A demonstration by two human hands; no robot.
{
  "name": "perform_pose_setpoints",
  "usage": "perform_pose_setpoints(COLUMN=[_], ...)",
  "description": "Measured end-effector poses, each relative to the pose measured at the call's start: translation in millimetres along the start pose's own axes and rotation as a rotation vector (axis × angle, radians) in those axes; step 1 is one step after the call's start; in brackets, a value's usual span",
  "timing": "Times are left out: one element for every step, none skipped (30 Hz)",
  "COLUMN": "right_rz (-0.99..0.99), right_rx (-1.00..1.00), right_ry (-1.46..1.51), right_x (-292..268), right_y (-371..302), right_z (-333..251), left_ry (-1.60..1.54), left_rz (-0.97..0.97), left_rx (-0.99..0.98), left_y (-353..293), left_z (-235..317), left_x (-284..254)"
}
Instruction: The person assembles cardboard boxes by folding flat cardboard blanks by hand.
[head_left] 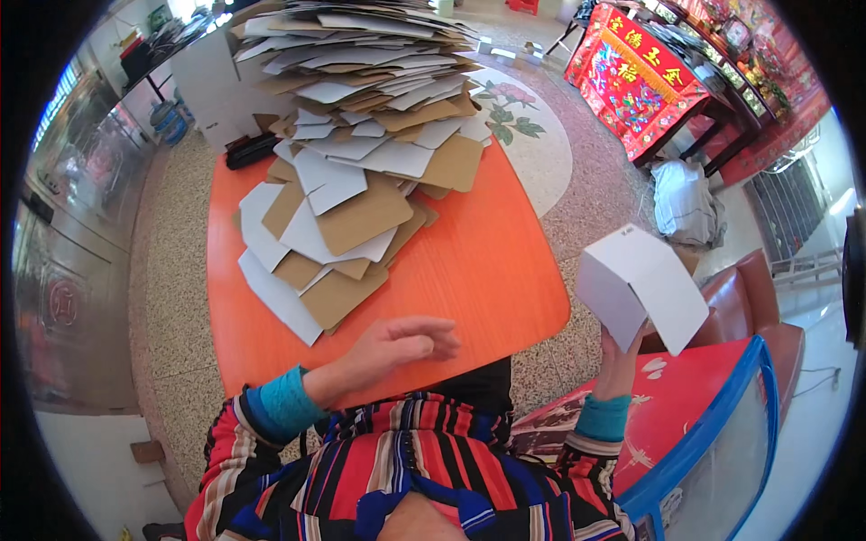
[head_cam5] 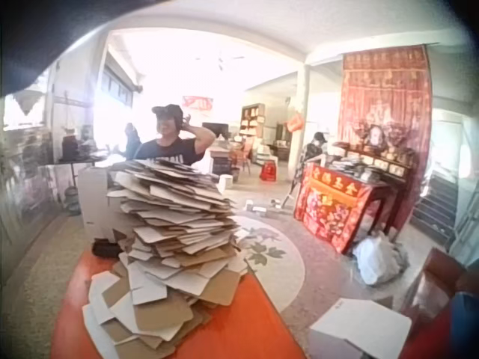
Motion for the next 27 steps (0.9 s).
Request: perform_pose_setpoints(right_rz=[-0.031,-0.059,-0.050,-0.002,0.038,0.094,0.151,0.158,0.148,0.071,-0.002,-0.060,-0.120,-0.181,-0.248,-0.282,-0.352,-0.392,-0.435,-0.512,-0.551,-0.550,-0.577,-0.599,-0.600,-0.622,-0.643], right_rx=[0.163,0.316,0.306,0.462,0.623,0.728,0.835,0.858,0.860,0.900,0.939,0.974,1.016,1.058,1.117,1.146,1.217,1.260,1.132,1.014,0.851,0.658,0.484,0.305,0.118,0.119,0.119], right_ry=[0.374,0.743,0.738,0.649,0.561,0.489,0.415,0.355,0.352,0.488,0.620,0.751,0.877,1.003,1.129,1.259,1.385,1.362,1.188,1.015,0.858,0.702,0.548,0.399,0.255,0.216,0.177], right_x=[-11.5,-16.4,-22.7,-31.9,-35.8,-39.3,-39.5,-22.3,-17.6,3.1,29.9,61.0,74.3,93.0,94.8,88.5,124.8,160.2,178.3,188.7,201.0,218.6,242.1,241.4,249.6,253.7,254.6], right_y=[37.3,68.4,79.7,81.8,80.2,74.7,63.4,51.3,59.2,57.6,68.5,91.1,123.6,164.2,196.0,243.1,231.4,219.0,229.0,210.9,201.1,201.6,186.4,158.2,139.6,121.2,103.3], right_z=[43.3,79.4,103.7,137.3,174.0,205.7,238.2,256.2,261.9,262.1,253.1,237.9,224.0,206.2,195.2,175.1,170.5,155.9,135.3,120.9,92.6,53.2,19.7,-10.8,-48.2,-55.1,-60.1], left_ry=[0.022,0.040,0.038,0.049,0.063,0.064,0.065,0.064,0.039,0.013,0.005,0.008,0.007,0.005,0.002,-0.015,0.002,0.025,0.049,0.073,0.067,0.210,0.353,0.500,0.651,0.685,0.719], left_rz=[0.024,0.039,0.025,0.013,0.012,0.000,-0.010,-0.002,-0.008,0.012,0.045,0.020,0.003,-0.013,-0.012,-0.005,0.009,0.015,0.016,0.049,0.079,0.005,-0.027,-0.058,-0.101,-0.038,0.025], left_rx=[-0.028,-0.054,-0.053,-0.084,-0.114,-0.128,-0.146,-0.143,-0.138,-0.129,-0.121,-0.124,-0.127,-0.128,-0.129,-0.132,-0.122,-0.103,-0.085,-0.055,-0.033,0.070,0.177,0.281,0.379,0.455,0.530], left_y=[0.1,0.8,2.1,3.4,4.4,5.7,7.5,8.1,9.0,7.5,8.7,12.4,13.6,14.5,11.8,12.1,10.3,12.4,13.9,7.4,4.8,8.3,4.8,-0.2,-6.9,-14.9,-24.4], left_z=[0.5,2.9,4.7,3.8,2.0,2.5,1.7,-0.7,-2.9,-5.2,-5.9,-6.3,-7.7,-8.6,-9.7,-9.7,-11.1,-9.8,-8.0,-6.3,-0.7,10.1,18.2,26.3,35.2,48.8,63.6], left_x=[2.5,6.1,8.6,10.3,10.2,10.7,9.8,7.3,5.7,2.4,-0.7,-0.9,-0.8,-0.4,0.7,0.7,1.6,2.2,2.2,0.6,-1.5,1.7,3.8,6.3,12.4,11.0,10.5])
Point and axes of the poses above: each hand's wrist, its own y-axis towards the middle knuckle, its own x-axis out of the palm, z = x × y, the point moved 6 cm from there along y, towards the middle knuckle, and after that the axes turned 6 degrees about y, right-handed, at the moved point
